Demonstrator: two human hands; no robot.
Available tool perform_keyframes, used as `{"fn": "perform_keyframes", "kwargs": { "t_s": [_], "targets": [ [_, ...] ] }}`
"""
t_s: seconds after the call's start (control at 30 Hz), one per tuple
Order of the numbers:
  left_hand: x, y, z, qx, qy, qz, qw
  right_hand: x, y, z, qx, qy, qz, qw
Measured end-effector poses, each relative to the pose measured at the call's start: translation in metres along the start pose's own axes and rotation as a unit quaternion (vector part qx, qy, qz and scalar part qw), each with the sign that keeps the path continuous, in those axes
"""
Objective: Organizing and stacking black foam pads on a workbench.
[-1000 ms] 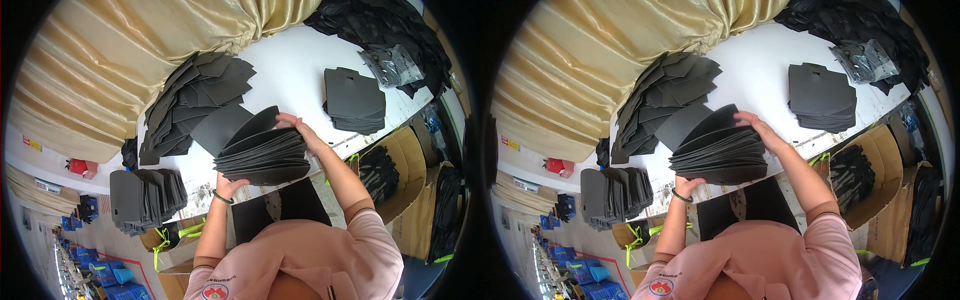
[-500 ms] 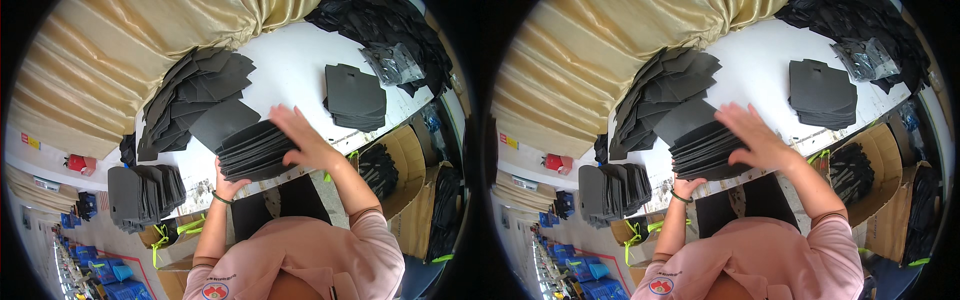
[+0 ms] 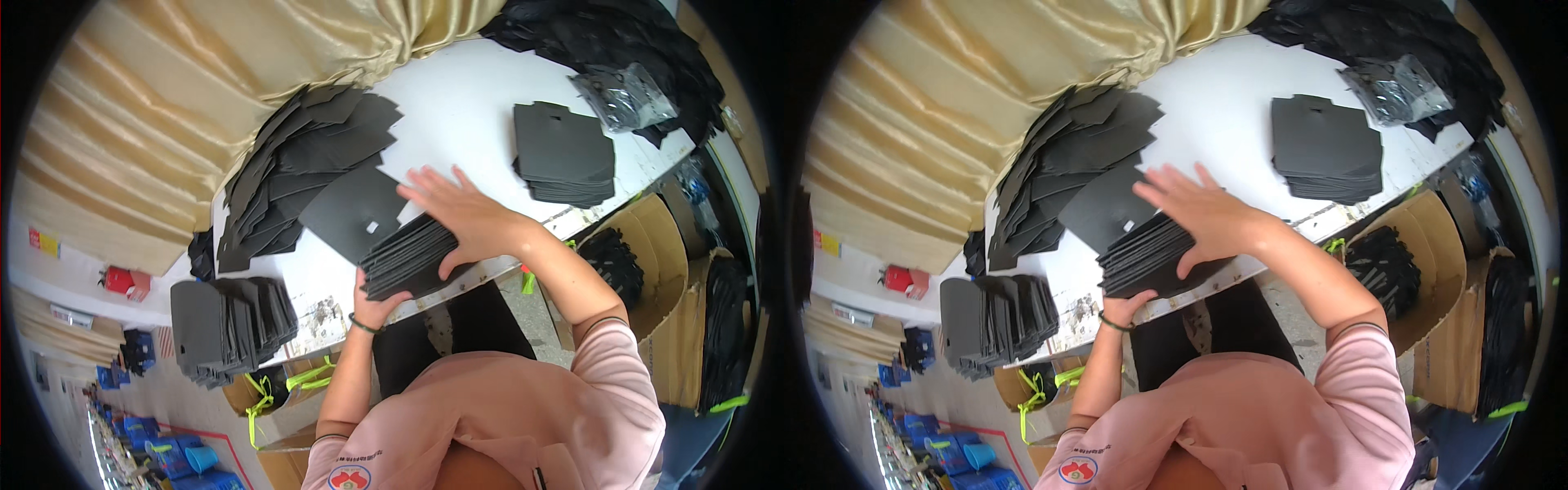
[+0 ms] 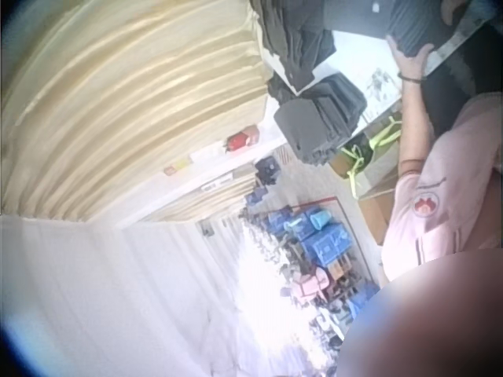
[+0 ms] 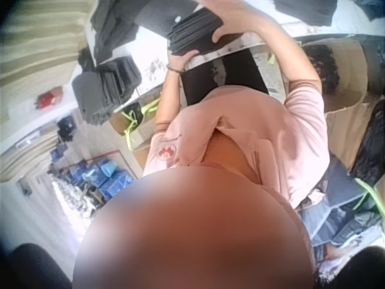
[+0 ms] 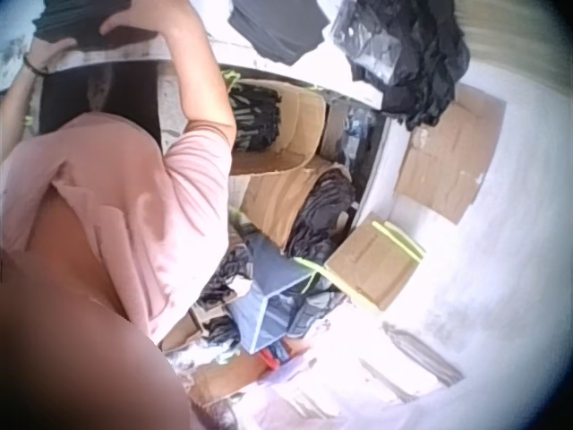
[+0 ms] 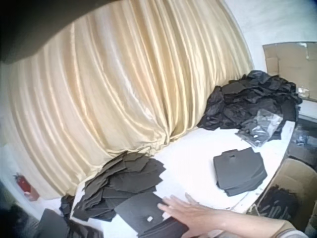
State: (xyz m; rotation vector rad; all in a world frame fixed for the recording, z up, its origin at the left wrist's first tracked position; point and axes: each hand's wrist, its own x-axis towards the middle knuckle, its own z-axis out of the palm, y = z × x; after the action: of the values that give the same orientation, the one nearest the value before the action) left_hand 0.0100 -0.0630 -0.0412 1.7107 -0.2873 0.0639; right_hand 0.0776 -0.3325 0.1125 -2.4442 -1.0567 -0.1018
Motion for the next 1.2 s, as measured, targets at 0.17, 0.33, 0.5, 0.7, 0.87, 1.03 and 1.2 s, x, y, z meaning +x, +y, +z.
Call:
{"fn": "perform_keyframes", "kwargs": {
  "t_s": [0.17,0.33,0.5,0.7,0.87,1.03,1.2],
  "targets": [
    [-0.015,-0.009,-0.016,0.009,-0.008,-0.045,0.999,0.004,-0.009,0.015,0.067,-0.112,-0.079,0.988],
    [-0.013,-0.027,-0.016,0.141,-0.037,-0.013,0.989,-0.005,-0.010,0.020,0.054,-0.024,-0.120,0.991],
    [-0.021,-0.020,-0.009,0.146,-0.024,-0.046,0.988,-0.014,-0.008,0.016,0.086,-0.093,-0.095,0.987],
    [0.000,0.002,-0.034,-0.054,0.171,0.009,0.984,-0.048,-0.003,-0.086,-0.115,0.237,-0.056,0.963],
    [0.025,-0.049,-0.063,-0.084,0.334,-0.134,0.929,-0.095,0.094,-0.095,-0.353,0.480,-0.004,0.803],
    [0.045,-0.065,-0.077,-0.147,0.344,-0.222,0.901,-0.138,0.168,-0.008,-0.293,0.213,0.203,0.910],
    [0.065,-0.063,-0.066,-0.183,0.312,-0.238,0.901,-0.135,0.158,-0.018,-0.259,0.202,0.219,0.919]
  ]
}}
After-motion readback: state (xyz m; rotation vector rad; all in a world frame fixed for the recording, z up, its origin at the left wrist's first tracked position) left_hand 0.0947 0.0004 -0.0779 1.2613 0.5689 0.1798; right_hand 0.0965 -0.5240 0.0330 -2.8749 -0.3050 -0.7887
